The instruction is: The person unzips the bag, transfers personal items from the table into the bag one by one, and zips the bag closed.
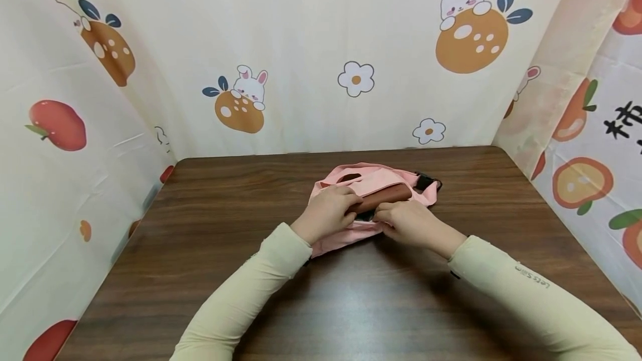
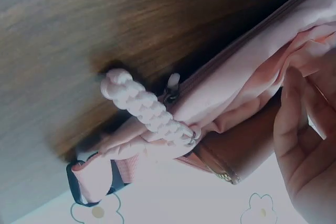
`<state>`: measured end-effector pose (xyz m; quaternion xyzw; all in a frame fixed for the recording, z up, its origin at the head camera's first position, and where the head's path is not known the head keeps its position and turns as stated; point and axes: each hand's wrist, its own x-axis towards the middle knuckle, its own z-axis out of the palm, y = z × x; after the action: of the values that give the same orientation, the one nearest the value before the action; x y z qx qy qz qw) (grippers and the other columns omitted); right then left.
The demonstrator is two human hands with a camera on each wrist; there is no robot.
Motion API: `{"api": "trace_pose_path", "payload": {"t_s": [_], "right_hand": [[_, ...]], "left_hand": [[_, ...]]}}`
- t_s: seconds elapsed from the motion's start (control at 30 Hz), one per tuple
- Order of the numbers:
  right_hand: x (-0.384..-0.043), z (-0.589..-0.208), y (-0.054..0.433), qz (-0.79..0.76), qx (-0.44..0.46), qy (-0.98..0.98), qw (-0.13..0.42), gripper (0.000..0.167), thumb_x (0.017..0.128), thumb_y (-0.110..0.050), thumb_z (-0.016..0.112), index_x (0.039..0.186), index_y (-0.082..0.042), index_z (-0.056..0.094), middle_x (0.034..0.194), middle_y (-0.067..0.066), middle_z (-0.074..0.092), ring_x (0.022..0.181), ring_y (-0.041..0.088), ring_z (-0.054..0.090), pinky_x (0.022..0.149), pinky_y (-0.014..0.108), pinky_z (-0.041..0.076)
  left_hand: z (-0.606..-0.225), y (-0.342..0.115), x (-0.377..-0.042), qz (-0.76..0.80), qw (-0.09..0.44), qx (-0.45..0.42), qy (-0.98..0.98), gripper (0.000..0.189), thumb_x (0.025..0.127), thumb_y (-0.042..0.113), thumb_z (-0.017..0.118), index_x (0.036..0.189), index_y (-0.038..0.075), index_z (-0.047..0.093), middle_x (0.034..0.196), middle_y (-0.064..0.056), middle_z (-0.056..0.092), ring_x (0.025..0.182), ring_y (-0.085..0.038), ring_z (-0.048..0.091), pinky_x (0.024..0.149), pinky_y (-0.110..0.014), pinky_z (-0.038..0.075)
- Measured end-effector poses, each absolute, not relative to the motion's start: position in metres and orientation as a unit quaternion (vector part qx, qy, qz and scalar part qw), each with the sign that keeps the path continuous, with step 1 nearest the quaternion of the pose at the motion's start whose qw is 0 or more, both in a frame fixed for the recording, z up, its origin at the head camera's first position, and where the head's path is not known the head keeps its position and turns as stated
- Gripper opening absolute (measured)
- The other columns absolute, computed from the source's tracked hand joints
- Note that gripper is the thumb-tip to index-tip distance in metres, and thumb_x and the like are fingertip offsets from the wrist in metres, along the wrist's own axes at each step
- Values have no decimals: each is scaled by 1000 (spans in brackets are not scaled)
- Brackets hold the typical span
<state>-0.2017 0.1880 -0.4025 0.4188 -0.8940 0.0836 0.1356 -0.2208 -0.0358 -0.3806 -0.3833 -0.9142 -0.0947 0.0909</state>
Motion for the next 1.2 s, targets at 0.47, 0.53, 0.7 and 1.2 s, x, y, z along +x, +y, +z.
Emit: {"api": "trace_pose_path", "payload": {"t_s": [0.47, 0.53, 0.7, 1.2], "right_hand": [[-206, -405, 191, 104, 431, -879, 175, 19, 77, -3, 74, 91, -15, 72, 85, -8, 66, 75, 8, 64, 67, 30, 53], [-207, -405, 190, 99, 426, -883, 173, 21, 79, -3, 71, 96, -14, 73, 90, -7, 68, 80, 10, 67, 71, 32, 55], [-207, -407, 190, 73, 402, -897, 168, 20, 85, -4, 66, 102, -14, 73, 96, -3, 70, 82, 17, 69, 69, 36, 55], [-216, -406, 188, 45, 384, -907, 166, 25, 84, -8, 70, 75, -19, 49, 67, -8, 46, 58, 8, 42, 51, 24, 34]], "left_hand": [[-383, -10, -224, -67, 116, -354, -925, 3, 88, 17, 65, 90, 17, 68, 91, 2, 68, 87, -16, 64, 75, -29, 53], [-384, -10, -225, -74, 123, -352, -925, 4, 87, 15, 65, 88, 16, 68, 89, 2, 68, 87, -17, 64, 74, -30, 53], [-383, -12, -225, -78, 144, -353, -921, 6, 85, 13, 65, 88, 16, 69, 89, 3, 69, 87, -17, 64, 75, -29, 53], [-371, -28, -221, -92, 119, -359, -921, 12, 83, 7, 63, 91, 14, 68, 93, 2, 67, 97, -17, 65, 73, -29, 52]]}}
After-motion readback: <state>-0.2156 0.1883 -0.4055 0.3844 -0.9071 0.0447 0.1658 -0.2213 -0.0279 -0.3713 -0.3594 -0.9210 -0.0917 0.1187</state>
